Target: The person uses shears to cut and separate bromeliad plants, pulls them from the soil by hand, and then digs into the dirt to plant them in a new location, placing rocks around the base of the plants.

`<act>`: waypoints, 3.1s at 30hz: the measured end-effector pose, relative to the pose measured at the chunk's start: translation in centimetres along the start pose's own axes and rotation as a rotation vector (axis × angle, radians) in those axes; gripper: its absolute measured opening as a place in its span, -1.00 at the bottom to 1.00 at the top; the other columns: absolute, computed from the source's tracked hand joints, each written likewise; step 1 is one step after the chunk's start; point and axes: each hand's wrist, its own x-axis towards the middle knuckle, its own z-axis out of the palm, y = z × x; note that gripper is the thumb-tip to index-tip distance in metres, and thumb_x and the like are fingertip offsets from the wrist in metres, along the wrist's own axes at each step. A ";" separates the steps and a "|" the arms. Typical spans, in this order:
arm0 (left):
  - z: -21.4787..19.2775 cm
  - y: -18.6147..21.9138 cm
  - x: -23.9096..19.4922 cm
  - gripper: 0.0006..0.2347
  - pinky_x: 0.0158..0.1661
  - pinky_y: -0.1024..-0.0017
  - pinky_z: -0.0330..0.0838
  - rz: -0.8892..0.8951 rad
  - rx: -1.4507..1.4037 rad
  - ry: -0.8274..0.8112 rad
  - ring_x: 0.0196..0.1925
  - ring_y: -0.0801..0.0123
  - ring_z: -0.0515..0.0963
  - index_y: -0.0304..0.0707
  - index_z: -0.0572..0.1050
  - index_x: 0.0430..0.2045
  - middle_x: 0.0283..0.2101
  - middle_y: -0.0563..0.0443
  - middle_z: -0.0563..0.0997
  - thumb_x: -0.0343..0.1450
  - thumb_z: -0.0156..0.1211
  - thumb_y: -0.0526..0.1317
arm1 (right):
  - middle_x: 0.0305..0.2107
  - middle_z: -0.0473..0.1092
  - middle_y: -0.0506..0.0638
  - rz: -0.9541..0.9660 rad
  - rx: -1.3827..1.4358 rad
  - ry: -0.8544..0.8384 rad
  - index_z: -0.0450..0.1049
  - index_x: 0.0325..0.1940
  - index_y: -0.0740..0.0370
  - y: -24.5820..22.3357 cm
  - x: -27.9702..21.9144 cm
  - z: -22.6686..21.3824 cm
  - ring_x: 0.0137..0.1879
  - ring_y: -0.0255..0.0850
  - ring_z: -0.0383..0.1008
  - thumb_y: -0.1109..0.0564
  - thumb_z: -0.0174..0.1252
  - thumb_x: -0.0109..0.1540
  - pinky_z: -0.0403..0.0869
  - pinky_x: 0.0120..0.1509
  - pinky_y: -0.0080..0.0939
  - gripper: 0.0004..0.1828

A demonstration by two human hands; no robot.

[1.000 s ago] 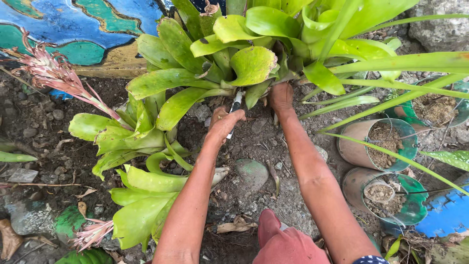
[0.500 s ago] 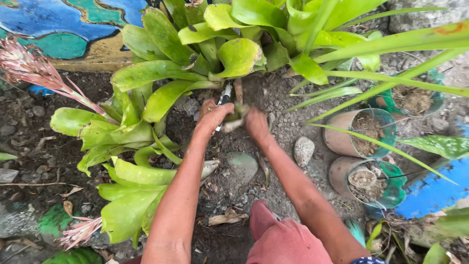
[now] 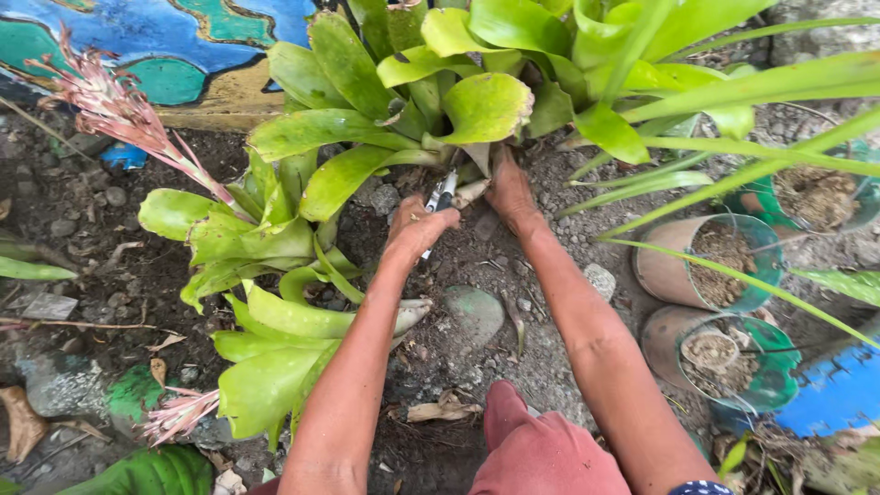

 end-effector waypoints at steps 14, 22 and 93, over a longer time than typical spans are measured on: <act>0.8 -2.0 0.1 -0.22 0.39 0.22 0.08 -0.013 -0.061 -0.024 0.49 0.00 0.18 -0.49 0.45 0.08 0.46 -0.27 0.20 0.04 0.39 0.11 | 0.09 0.44 0.27 0.092 0.032 -0.092 0.40 0.24 0.26 0.2 6.8 4.4 0.20 0.12 0.42 0.09 0.03 0.38 0.39 0.29 0.00 -0.63; 1.1 -1.7 0.3 -0.17 0.40 0.23 0.09 -0.057 0.004 -0.027 0.51 0.03 0.18 -0.42 0.41 0.18 0.47 -0.25 0.20 0.04 0.36 0.13 | 0.16 0.41 0.24 -0.066 -0.084 0.039 0.44 0.23 0.17 4.8 5.5 7.4 0.33 0.21 0.32 0.09 0.14 0.31 0.29 0.45 0.11 -0.60; 0.9 -5.5 -7.3 -0.39 -0.06 0.22 0.47 -0.080 -0.180 -0.004 -0.17 0.08 0.58 -0.42 0.47 0.01 -0.17 -0.28 0.61 0.08 0.35 -0.08 | 0.12 0.44 0.24 -0.129 -0.261 0.176 0.51 0.19 0.19 2.8 4.9 0.1 0.28 0.24 0.35 0.12 0.09 0.34 0.26 0.38 0.23 -0.65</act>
